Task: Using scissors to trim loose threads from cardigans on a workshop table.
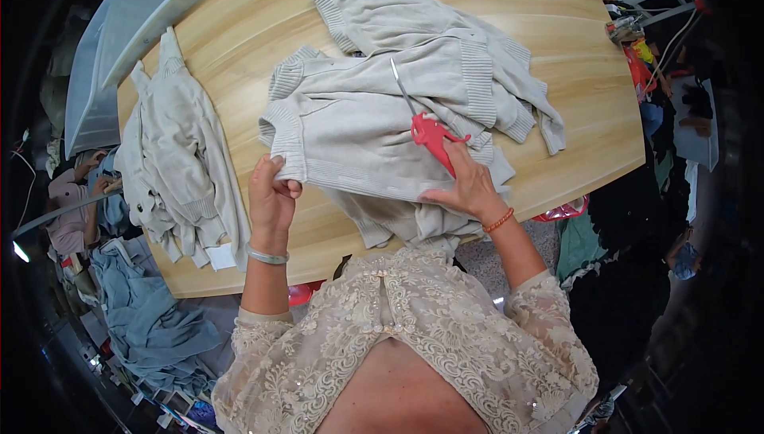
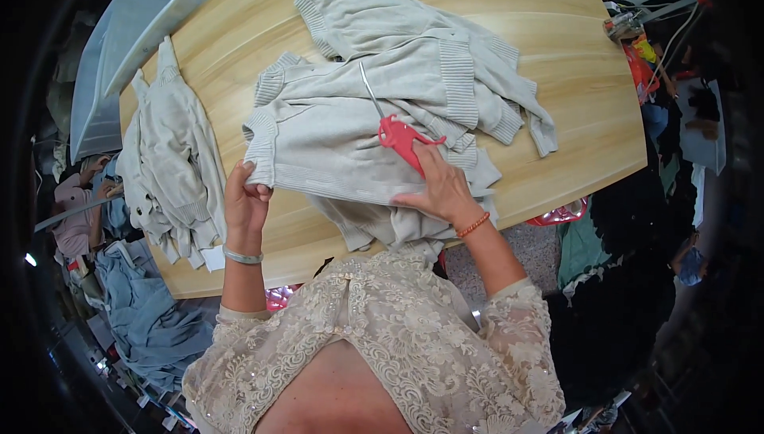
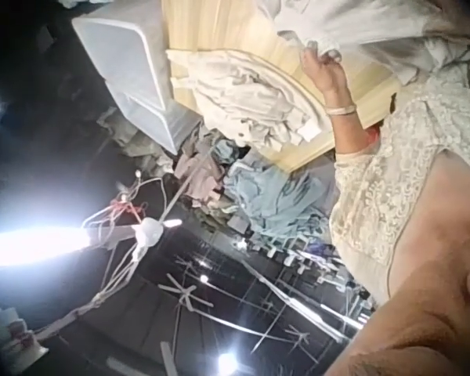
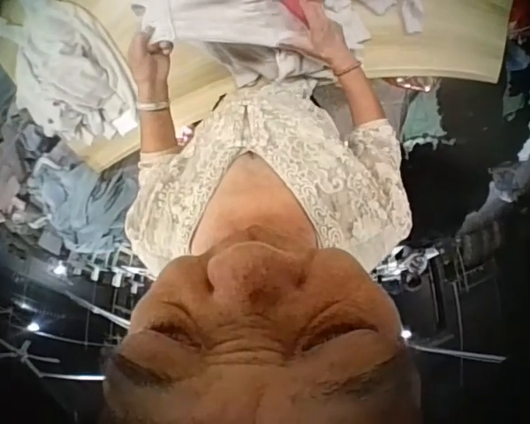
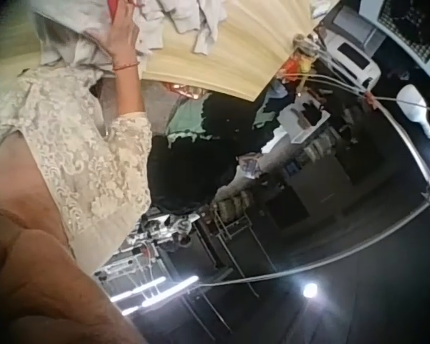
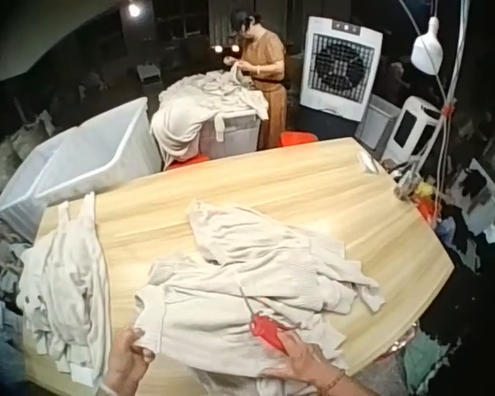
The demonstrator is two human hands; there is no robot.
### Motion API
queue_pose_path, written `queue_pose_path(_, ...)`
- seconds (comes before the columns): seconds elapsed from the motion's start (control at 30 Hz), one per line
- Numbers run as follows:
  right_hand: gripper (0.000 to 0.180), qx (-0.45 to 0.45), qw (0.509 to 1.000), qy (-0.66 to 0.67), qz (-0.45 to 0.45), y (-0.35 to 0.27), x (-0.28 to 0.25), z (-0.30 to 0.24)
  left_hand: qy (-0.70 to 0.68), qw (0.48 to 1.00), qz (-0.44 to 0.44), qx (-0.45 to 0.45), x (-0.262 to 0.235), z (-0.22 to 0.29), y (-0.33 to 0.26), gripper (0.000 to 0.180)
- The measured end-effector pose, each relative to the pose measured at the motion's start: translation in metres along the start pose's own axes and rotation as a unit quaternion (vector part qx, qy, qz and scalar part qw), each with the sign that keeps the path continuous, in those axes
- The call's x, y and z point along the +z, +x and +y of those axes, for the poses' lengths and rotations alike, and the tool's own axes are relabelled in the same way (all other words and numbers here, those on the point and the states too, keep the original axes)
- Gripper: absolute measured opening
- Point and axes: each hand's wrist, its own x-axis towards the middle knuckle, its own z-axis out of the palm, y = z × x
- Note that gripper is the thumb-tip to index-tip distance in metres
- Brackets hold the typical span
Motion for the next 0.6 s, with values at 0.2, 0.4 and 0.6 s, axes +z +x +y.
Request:
queue_pose_path(0.2, 0.065, 0.042, 0.998, -0.025, -0.045, -0.067, 0.042, -0.011, -0.082, 0.997, 0.003, -0.006, -0.015, 0.015, -0.008, 0.006)
queue_pose_path(0.4, 0.027, 0.086, 0.982, 0.121, -0.119, -0.082, -0.015, -0.032, -0.190, 0.979, -0.012, 0.068, -0.064, 0.069, -0.010, 0.010)
queue_pose_path(0.6, 0.028, 0.332, 0.884, 0.266, -0.193, -0.094, -0.037, -0.017, -0.076, 0.975, -0.083, 0.190, 0.030, 0.028, 0.069, 0.016)
